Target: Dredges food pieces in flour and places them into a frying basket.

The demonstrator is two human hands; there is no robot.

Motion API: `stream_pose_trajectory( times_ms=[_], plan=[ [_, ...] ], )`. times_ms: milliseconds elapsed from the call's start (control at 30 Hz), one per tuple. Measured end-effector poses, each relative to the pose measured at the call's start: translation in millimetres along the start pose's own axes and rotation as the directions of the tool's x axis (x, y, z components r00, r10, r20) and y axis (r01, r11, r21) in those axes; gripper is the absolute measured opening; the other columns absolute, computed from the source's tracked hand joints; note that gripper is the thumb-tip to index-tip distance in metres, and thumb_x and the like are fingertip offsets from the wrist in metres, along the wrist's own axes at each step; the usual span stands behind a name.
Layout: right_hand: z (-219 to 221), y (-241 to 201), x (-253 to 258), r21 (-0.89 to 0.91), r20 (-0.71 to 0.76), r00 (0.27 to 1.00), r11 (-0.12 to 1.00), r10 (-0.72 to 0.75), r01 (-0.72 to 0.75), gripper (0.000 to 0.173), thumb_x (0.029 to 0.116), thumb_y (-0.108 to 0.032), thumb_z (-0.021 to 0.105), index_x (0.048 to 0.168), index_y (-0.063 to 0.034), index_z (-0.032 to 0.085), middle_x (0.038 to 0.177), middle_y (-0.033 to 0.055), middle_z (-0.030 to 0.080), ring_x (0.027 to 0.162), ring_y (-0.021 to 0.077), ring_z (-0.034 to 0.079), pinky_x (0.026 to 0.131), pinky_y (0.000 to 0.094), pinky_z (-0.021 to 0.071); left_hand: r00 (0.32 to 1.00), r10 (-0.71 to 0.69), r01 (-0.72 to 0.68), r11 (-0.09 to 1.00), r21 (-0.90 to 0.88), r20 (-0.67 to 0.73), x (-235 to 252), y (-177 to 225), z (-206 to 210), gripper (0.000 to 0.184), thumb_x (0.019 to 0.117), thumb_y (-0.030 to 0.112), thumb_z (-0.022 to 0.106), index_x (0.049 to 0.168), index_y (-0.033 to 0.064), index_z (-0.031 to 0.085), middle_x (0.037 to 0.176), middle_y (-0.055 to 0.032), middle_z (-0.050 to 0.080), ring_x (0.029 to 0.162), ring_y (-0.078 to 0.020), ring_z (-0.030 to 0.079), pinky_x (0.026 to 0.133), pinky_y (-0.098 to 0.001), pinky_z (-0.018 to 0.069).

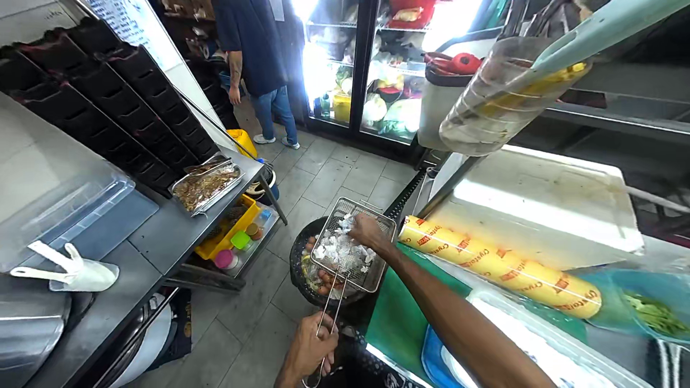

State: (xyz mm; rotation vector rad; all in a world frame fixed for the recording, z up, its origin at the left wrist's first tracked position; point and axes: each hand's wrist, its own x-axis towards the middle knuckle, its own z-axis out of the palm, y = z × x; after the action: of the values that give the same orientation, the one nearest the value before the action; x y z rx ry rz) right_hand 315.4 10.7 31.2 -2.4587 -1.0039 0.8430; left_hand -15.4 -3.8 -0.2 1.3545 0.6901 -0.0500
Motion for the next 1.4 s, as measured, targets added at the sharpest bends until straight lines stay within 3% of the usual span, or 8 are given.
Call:
stream_pose_trajectory(
  times_ms=[100, 233, 433, 767, 867, 1000, 1167, 1400],
  plan=[
    [20.2, 14.4, 3.4, -0.177, 0.025, 1.000, 0.984, 0.013, -0.008, 0.041, 0.0855, -0.021, 0.078, 0.120, -0.0013, 0.067, 0.119, 0.0284, 0.065, 0.108, 0.0462, 0.064, 0.086, 0.0617, 0.0538, 1.000, 0.014, -0.014, 1.000, 0.003, 0.014, -4.7, 4.6, -2.3, 0.020, 0.0916, 0.009, 0.069, 0.110, 0.0026, 0.063, 0.058, -0.0079, 0.064, 0.043, -0.0204, 0.063, 0.040, -0.0350, 0.0559],
    [63.7, 29.9, -5.1, -0.272, 0.008, 0.998, 0.961, 0.062, -0.057, 0.087, 0.0760, -0.020, 0.085, 0.153, -0.0206, 0.045, 0.152, 0.0330, 0.033, 0.122, 0.0541, 0.053, 0.084, 0.0617, 0.0573, 0.998, 0.044, -0.044, 0.999, 0.007, 0.037, -10.9, 12.1, -1.9, 0.019, 0.0901, 0.009, 0.070, 0.107, 0.0035, 0.064, 0.058, -0.0084, 0.064, 0.042, -0.0207, 0.063, 0.039, -0.0354, 0.0553],
    [48.3, 22.8, -5.4, 0.050, 0.180, 0.970, 0.986, -0.164, 0.157, 0.037, 0.0950, -0.026, 0.070, 0.122, -0.0007, 0.068, 0.113, 0.0231, 0.069, 0.107, 0.0396, 0.066, 0.095, 0.0601, 0.0501, 1.000, -0.004, 0.004, 0.999, 0.035, 0.012, -4.1, 9.3, -1.6, 0.021, 0.0913, 0.011, 0.069, 0.109, 0.0032, 0.063, 0.058, -0.0082, 0.064, 0.043, -0.0209, 0.064, 0.040, -0.0358, 0.0563],
    [-19.0, -3.6, -3.2, -0.022, -0.111, 0.973, 0.979, -0.202, 0.201, 0.027, 0.0903, -0.011, 0.071, 0.113, 0.0030, 0.071, 0.112, 0.0257, 0.069, 0.111, 0.0420, 0.065, 0.098, 0.0592, 0.0489, 1.000, 0.009, -0.009, 0.999, 0.034, 0.000, -7.9, 12.3, -17.8, 0.020, 0.0912, 0.008, 0.069, 0.109, 0.0025, 0.062, 0.058, -0.0082, 0.064, 0.043, -0.0207, 0.063, 0.039, -0.0352, 0.0558],
    [0.3, -5.5, -13.2, -0.158, 0.006, 0.990, 0.977, -0.144, 0.143, 0.027, 0.0871, -0.016, 0.076, 0.110, -0.0017, 0.071, 0.110, 0.0240, 0.069, 0.104, 0.0425, 0.067, 0.086, 0.0622, 0.0530, 1.000, 0.025, -0.025, 0.999, 0.019, -0.001, -14.8, 15.3, -15.7, 0.019, 0.0905, 0.007, 0.069, 0.108, 0.0024, 0.062, 0.057, -0.0079, 0.063, 0.042, -0.0204, 0.063, 0.039, -0.0351, 0.0555],
    [63.5, 7.9, -19.6, -0.319, 0.123, 0.991, 0.944, -0.045, 0.082, 0.060, 0.0820, -0.019, 0.080, 0.139, -0.0196, 0.061, 0.146, 0.0292, 0.045, 0.108, 0.0490, 0.062, 0.082, 0.0623, 0.0574, 0.998, 0.064, -0.063, 0.998, 0.022, -0.018, -21.0, 18.3, -10.1, 0.019, 0.0894, 0.006, 0.070, 0.106, 0.0022, 0.063, 0.056, -0.0085, 0.062, 0.041, -0.0213, 0.062, 0.037, -0.0357, 0.0546],
    [66.5, 17.0, -39.1, -0.061, 0.129, 0.970, 0.975, -0.205, 0.215, 0.039, 0.0915, -0.025, 0.075, 0.122, -0.0013, 0.068, 0.116, 0.0240, 0.069, 0.111, 0.0418, 0.065, 0.095, 0.0615, 0.0517, 0.997, 0.068, -0.065, 0.995, 0.071, -0.041, -15.9, 9.7, -6.3, 0.019, 0.0882, 0.004, 0.068, 0.106, 0.0006, 0.063, 0.056, -0.0081, 0.062, 0.041, -0.0210, 0.062, 0.036, -0.0360, 0.0539],
    [36.2, 6.5, -69.0, 0.080, -0.119, 0.989, 0.992, -0.091, 0.101, 0.044, 0.0880, -0.011, 0.073, 0.131, -0.0080, 0.066, 0.131, 0.0249, 0.060, 0.115, 0.0419, 0.063, 0.092, 0.0587, 0.0549, 0.995, 0.032, -0.020, 0.991, 0.129, -0.094, -10.9, 7.0, -9.1, 0.017, 0.0873, 0.003, 0.068, 0.104, 0.0004, 0.064, 0.053, -0.0071, 0.060, 0.039, -0.0200, 0.061, 0.034, -0.0354, 0.0531]
  ],
)
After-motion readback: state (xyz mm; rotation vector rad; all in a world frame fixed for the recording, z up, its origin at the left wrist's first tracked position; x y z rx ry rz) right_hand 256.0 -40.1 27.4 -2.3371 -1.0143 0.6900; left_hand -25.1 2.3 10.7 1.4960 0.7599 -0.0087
